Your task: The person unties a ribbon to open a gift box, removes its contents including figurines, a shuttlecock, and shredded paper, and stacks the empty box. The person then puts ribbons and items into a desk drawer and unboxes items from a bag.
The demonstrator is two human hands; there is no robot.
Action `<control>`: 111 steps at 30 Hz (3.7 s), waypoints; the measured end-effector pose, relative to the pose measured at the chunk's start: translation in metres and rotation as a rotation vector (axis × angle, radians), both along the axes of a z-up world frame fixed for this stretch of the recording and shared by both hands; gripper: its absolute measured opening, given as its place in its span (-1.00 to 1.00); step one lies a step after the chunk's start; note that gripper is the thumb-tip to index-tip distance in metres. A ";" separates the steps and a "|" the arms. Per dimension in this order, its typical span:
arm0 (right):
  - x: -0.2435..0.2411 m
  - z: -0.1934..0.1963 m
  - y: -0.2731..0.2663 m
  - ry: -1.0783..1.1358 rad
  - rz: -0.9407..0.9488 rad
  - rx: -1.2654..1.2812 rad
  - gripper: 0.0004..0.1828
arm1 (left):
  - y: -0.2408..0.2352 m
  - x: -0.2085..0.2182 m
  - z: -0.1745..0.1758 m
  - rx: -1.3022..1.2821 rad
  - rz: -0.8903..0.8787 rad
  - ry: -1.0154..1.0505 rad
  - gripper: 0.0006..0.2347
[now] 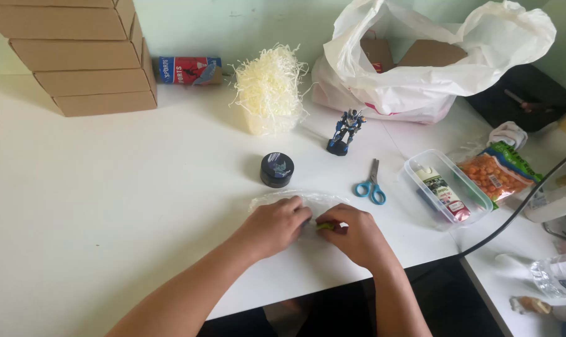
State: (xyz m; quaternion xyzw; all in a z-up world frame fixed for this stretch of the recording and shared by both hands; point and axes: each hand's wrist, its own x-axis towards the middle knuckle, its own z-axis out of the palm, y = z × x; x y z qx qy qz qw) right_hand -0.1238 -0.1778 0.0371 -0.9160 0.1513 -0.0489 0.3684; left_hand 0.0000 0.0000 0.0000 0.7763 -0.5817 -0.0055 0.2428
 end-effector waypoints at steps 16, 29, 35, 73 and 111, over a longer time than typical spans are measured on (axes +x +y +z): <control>0.003 -0.025 -0.005 -0.464 -0.338 0.472 -0.73 | 0.004 0.006 0.007 -0.013 0.027 0.265 -0.88; 0.012 0.069 0.018 -0.369 0.128 0.296 -0.79 | -0.016 -0.043 0.038 -0.974 0.251 1.806 -0.83; 0.016 0.078 0.036 -0.223 0.280 -0.035 -0.64 | -0.032 -0.060 0.022 -1.112 0.230 2.156 -0.68; -0.432 -0.094 -0.006 0.123 -1.270 -0.503 -0.44 | -0.183 -0.346 -0.075 0.387 -0.206 2.361 -0.78; -0.459 -0.135 0.101 0.420 -0.327 0.081 -0.82 | -0.214 -0.396 -0.068 0.693 -0.475 1.949 -0.80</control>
